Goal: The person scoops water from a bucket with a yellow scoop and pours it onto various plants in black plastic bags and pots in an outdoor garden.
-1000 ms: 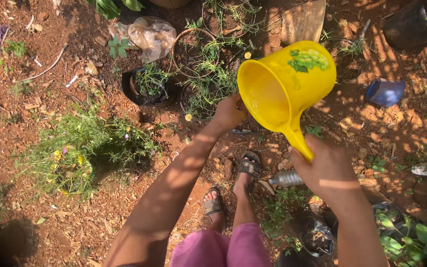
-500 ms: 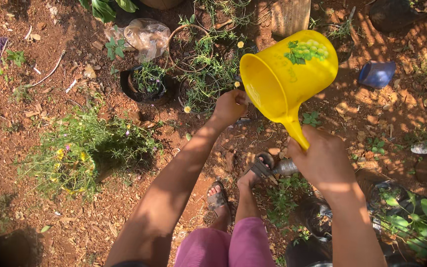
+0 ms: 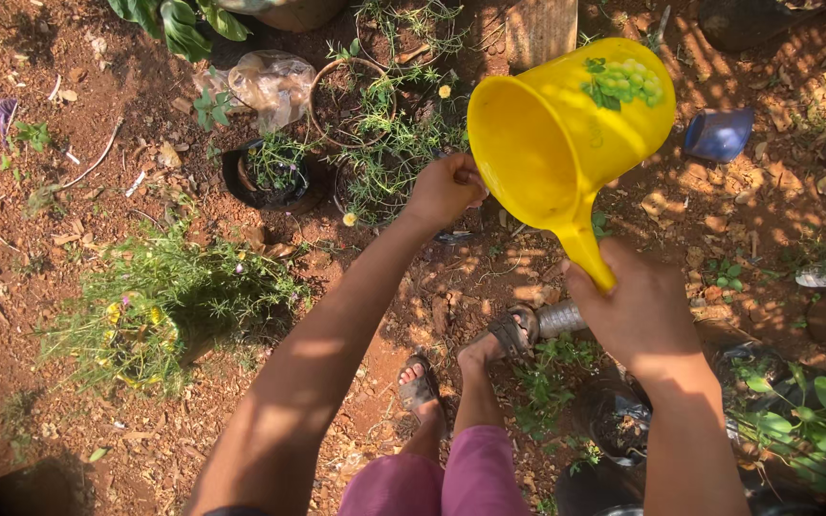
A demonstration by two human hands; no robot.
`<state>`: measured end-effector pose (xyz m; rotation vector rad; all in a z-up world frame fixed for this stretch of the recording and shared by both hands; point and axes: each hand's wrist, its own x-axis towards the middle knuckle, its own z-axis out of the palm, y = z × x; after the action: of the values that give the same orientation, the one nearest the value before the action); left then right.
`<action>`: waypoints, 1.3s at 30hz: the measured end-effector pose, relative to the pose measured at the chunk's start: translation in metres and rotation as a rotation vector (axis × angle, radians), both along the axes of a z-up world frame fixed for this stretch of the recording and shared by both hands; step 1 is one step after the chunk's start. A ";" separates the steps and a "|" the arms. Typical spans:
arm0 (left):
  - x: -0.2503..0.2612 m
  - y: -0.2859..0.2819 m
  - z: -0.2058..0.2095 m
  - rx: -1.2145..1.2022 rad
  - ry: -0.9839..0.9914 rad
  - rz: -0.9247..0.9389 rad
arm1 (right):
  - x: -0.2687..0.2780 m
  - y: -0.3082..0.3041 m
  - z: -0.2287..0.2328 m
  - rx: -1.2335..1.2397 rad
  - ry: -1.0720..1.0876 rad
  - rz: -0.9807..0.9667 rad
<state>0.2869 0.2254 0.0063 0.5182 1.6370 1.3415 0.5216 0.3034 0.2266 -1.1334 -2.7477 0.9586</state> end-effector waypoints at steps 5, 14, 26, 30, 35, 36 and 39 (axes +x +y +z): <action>0.001 0.036 0.005 0.074 -0.030 -0.002 | 0.000 0.031 0.006 -0.092 0.033 -0.082; 0.005 0.131 -0.012 0.072 0.008 -0.113 | 0.003 0.109 -0.001 0.069 -0.058 -0.125; 0.024 0.233 -0.029 0.007 -0.007 -0.057 | 0.005 0.184 -0.020 0.233 -0.031 0.007; 0.029 0.238 -0.047 -0.004 -0.025 0.008 | 0.003 0.192 -0.025 0.233 -0.009 0.026; 0.025 0.237 -0.071 0.071 -0.090 0.060 | 0.003 0.195 -0.029 0.278 -0.036 0.063; 0.025 0.237 -0.074 0.101 -0.081 0.061 | 0.004 0.195 -0.029 0.291 -0.039 0.068; 0.020 0.236 -0.067 0.140 0.247 0.007 | 0.009 0.193 -0.027 0.357 -0.046 0.058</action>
<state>0.3070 0.4619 -0.0609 0.7886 1.7508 1.4498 0.5309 0.4967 0.2000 -1.0300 -2.8426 0.4203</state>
